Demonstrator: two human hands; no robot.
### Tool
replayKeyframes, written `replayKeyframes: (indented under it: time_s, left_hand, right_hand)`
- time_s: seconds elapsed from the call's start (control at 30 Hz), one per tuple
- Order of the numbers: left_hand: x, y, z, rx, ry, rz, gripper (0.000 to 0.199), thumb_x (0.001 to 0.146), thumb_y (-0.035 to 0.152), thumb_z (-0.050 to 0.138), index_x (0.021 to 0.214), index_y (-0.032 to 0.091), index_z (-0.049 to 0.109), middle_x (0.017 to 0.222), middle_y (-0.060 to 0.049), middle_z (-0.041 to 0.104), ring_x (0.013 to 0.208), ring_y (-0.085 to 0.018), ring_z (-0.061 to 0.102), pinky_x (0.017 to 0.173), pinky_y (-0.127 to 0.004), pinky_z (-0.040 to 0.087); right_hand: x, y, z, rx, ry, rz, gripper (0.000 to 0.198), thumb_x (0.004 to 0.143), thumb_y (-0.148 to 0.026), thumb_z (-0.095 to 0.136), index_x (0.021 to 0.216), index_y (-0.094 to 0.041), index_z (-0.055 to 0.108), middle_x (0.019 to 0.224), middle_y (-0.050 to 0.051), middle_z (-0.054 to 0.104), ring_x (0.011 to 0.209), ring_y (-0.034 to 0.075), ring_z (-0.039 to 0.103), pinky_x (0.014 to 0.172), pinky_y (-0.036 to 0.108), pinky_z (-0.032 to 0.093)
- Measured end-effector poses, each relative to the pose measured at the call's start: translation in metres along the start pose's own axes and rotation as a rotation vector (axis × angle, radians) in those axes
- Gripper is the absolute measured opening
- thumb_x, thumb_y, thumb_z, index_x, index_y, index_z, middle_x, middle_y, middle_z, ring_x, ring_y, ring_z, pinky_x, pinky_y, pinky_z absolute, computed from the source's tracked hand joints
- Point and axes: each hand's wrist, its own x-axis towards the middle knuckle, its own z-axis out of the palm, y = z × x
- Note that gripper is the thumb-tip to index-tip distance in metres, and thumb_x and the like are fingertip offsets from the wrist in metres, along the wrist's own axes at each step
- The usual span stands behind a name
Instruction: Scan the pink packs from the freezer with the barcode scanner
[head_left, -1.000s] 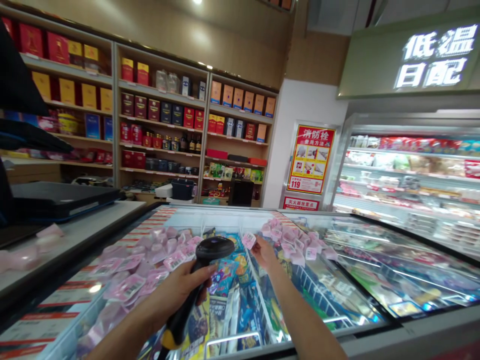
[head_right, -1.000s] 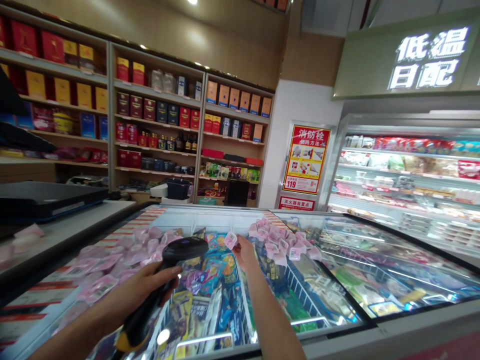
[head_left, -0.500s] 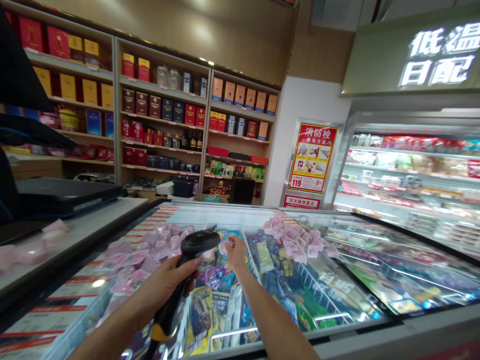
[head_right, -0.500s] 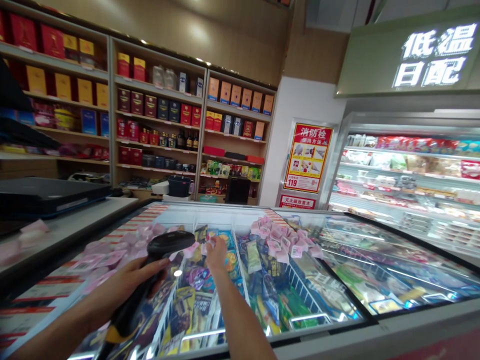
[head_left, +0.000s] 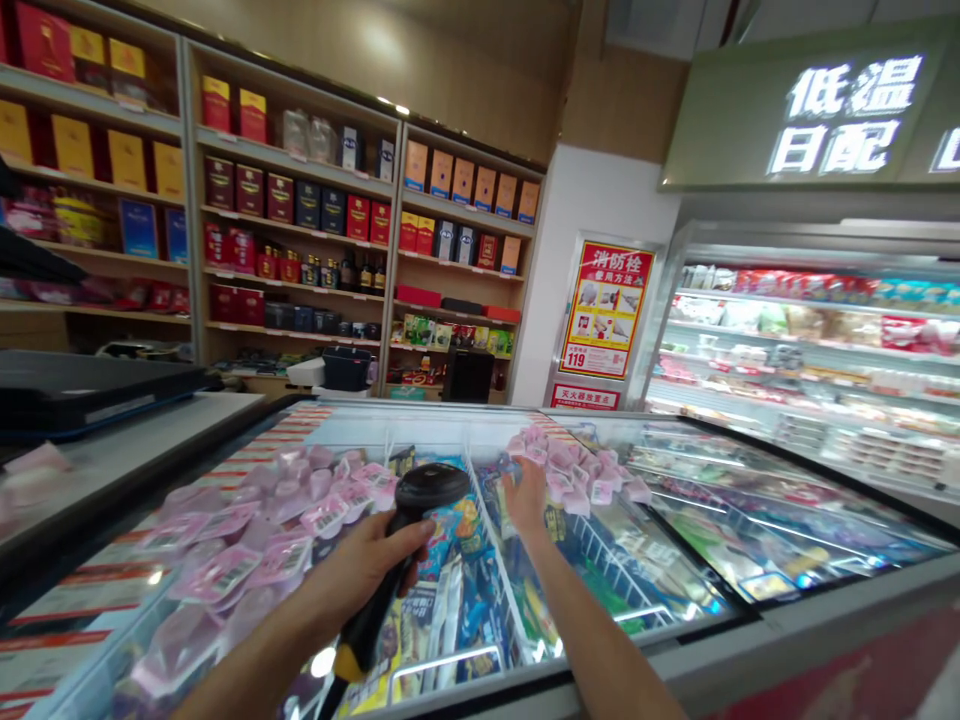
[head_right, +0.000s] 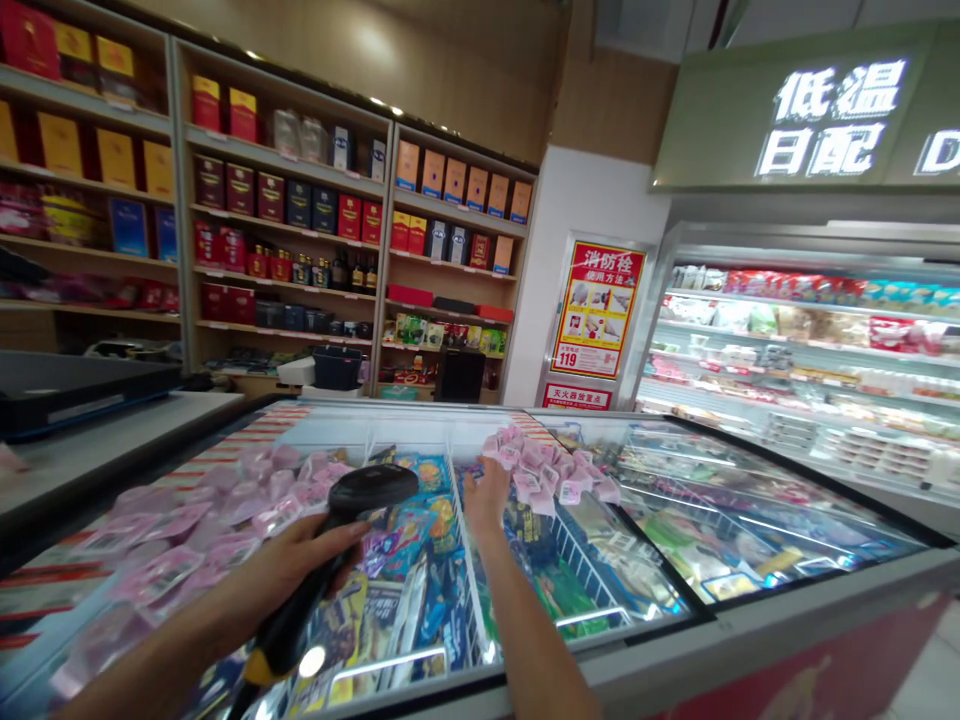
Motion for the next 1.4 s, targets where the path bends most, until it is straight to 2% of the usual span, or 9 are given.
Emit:
replayKeyframes:
  time_s: [0.13,0.3,0.43,0.57,0.67,0.8,1.03,1.23,1.4]
  left_hand:
    - [0.01,-0.001,0.014,-0.056,-0.036,-0.004,0.028,0.061,0.043,0.058,0.06,0.017,0.048,0.049,0.006,0.052,0.042,-0.008,0.046,0.044,-0.021,0.035]
    - [0.012,-0.002,0.018,-0.048,-0.023,-0.026,0.029,0.061,0.044,0.058,0.059,0.017,0.048,0.044,0.006,0.051,0.039,-0.008,0.046,0.042,-0.021,0.034]
    - [0.011,-0.001,0.018,-0.058,0.009,-0.016,0.028,0.063,0.043,0.056,0.059,0.017,0.048,0.043,0.006,0.052,0.039,-0.007,0.045,0.042,-0.02,0.034]
    - [0.013,-0.003,0.017,-0.056,-0.028,-0.044,0.029,0.06,0.044,0.059,0.06,0.017,0.048,0.043,0.006,0.052,0.04,-0.008,0.047,0.042,-0.02,0.034]
    - [0.012,-0.004,0.015,-0.054,-0.017,-0.036,0.028,0.061,0.043,0.058,0.06,0.017,0.049,0.042,0.006,0.052,0.039,-0.008,0.046,0.042,-0.021,0.035]
    - [0.012,-0.005,0.011,-0.051,0.016,-0.001,0.028,0.062,0.043,0.057,0.059,0.016,0.049,0.042,0.005,0.052,0.039,-0.008,0.046,0.043,-0.02,0.034]
    - [0.019,-0.002,0.012,-0.027,-0.034,0.075,0.034,0.062,0.048,0.053,0.054,0.015,0.049,0.04,0.005,0.05,0.038,-0.008,0.043,0.041,-0.02,0.03]
    - [0.014,0.0,0.011,-0.002,-0.011,0.068,0.034,0.061,0.049,0.054,0.052,0.017,0.047,0.039,0.005,0.049,0.038,-0.008,0.043,0.043,-0.021,0.031]
    - [0.006,0.0,-0.001,0.007,0.072,0.059,0.031,0.064,0.045,0.054,0.053,0.017,0.046,0.039,0.006,0.048,0.038,-0.008,0.042,0.043,-0.02,0.031]
  right_hand:
    - [0.01,0.041,-0.039,-0.375,-0.014,0.114,0.037,0.068,-0.028,0.051,0.103,-0.017,0.052,0.098,0.012,0.056,0.098,0.028,0.043,0.078,0.041,0.031]
    - [0.009,0.054,-0.047,-0.587,-0.096,0.066,0.034,0.068,-0.027,0.053,0.1,-0.016,0.053,0.093,0.013,0.056,0.096,0.029,0.042,0.079,0.046,0.026]
    - [0.003,0.051,-0.032,-0.46,-0.099,-0.066,0.036,0.065,-0.019,0.054,0.101,-0.019,0.051,0.095,0.009,0.055,0.098,0.027,0.043,0.084,0.045,0.025]
    - [-0.006,0.045,-0.011,-0.142,-0.118,-0.289,0.048,0.062,-0.01,0.047,0.11,-0.018,0.043,0.105,0.009,0.049,0.1,0.022,0.044,0.085,0.038,0.033]
    - [-0.01,0.035,0.002,0.064,-0.078,-0.386,0.055,0.06,-0.007,0.043,0.113,-0.017,0.037,0.107,0.01,0.046,0.103,0.02,0.043,0.087,0.035,0.036]
    - [-0.013,0.015,0.012,0.16,-0.044,-0.41,0.058,0.06,-0.007,0.044,0.116,-0.016,0.033,0.108,0.01,0.045,0.105,0.02,0.042,0.089,0.036,0.036]
    - [-0.019,-0.007,0.019,0.206,-0.043,-0.431,0.061,0.059,-0.006,0.043,0.118,-0.016,0.031,0.11,0.01,0.045,0.107,0.02,0.04,0.091,0.038,0.034]
    - [-0.021,-0.015,0.02,0.221,-0.073,-0.38,0.062,0.06,-0.007,0.045,0.119,-0.016,0.031,0.112,0.01,0.044,0.108,0.02,0.039,0.091,0.036,0.035]
    - [-0.028,-0.024,0.034,0.246,-0.138,-0.293,0.058,0.059,-0.007,0.046,0.116,-0.016,0.037,0.11,0.01,0.046,0.105,0.019,0.042,0.09,0.035,0.035]
